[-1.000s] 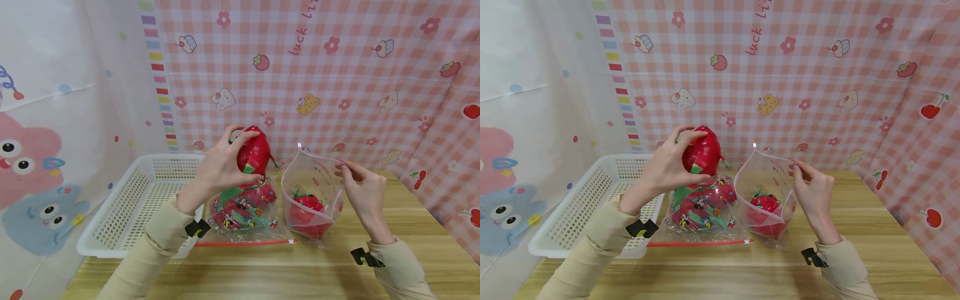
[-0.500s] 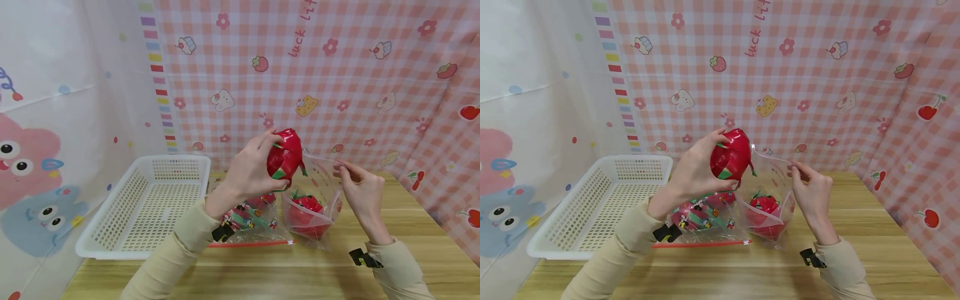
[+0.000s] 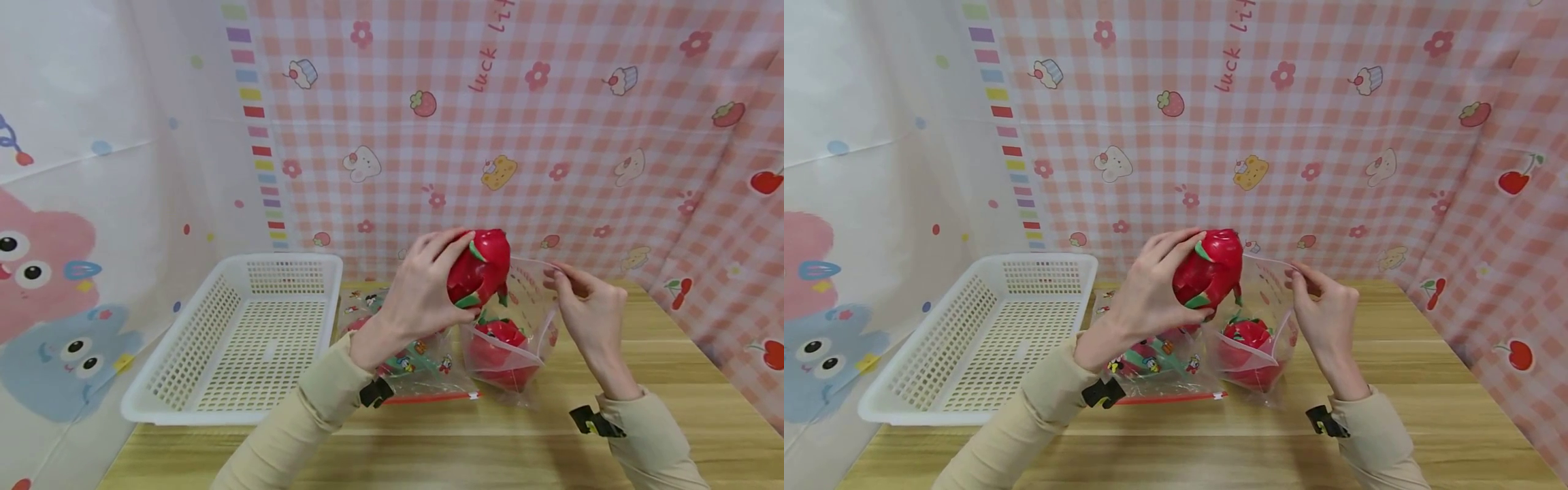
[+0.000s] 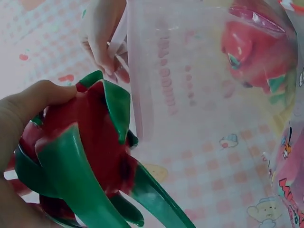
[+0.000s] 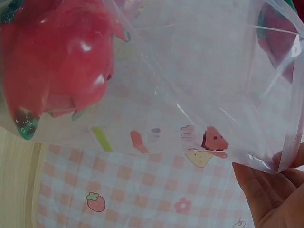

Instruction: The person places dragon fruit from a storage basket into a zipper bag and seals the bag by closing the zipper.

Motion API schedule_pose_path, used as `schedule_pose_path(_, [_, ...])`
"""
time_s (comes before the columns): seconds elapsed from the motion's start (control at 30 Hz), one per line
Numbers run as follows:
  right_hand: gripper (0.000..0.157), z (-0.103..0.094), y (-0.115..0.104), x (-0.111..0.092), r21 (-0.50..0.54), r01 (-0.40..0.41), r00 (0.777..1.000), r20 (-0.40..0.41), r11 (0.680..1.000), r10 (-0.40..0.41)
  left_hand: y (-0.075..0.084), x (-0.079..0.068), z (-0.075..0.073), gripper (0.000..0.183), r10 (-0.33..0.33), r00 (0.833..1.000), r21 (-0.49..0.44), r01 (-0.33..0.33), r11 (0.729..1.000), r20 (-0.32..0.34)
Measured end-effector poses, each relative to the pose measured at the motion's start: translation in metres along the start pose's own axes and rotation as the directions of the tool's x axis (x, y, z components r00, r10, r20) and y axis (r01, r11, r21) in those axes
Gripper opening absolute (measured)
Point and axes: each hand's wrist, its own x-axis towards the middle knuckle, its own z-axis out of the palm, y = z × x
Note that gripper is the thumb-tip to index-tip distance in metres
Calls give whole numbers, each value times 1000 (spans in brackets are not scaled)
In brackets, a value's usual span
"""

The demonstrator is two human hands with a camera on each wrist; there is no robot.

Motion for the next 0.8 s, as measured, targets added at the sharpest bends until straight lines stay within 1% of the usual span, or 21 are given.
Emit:
schedule_pose_path(0.1, [21,0,-1,0,7,-4,1000,1,1000,4,2,1,0,87,3,1000,-39,-2,999,19])
schedule_pose_path(0.2, [21,0,-2,0,8,-4,1000,2,1000,4,7,4,-1,86,-24,998,-54,27,998,51])
schedule_pose_path(0.33, [21,0,-3,-1,0,3,1000,7,1000,-3,16,11,-1,82,-62,995,-44,66,997,81])
schedule_pose_path(0.43, [21,0,-3,-1,-7,9,1000,11,1000,-9,23,16,1,77,-71,989,8,70,997,131])
schedule_pose_path(0.5, [21,0,-3,0,-11,15,1000,11,1000,-15,28,17,4,77,-70,978,61,59,996,195])
schedule_pose_path(0.63, [21,1,-4,0,-25,24,1000,6,999,-24,35,17,12,81,-83,942,156,34,987,326])
schedule_pose_path(0.67, [21,1,-4,0,-25,24,1000,7,999,-24,36,17,15,82,-90,934,173,31,984,346])
schedule_pose_path(0.73, [21,1,-6,0,-21,21,1000,13,1000,-20,38,17,19,82,-108,926,201,36,979,361])
schedule_pose_path(0.8, [21,1,-7,0,-11,15,1000,24,1000,-15,39,17,22,80,-127,927,225,47,973,352])
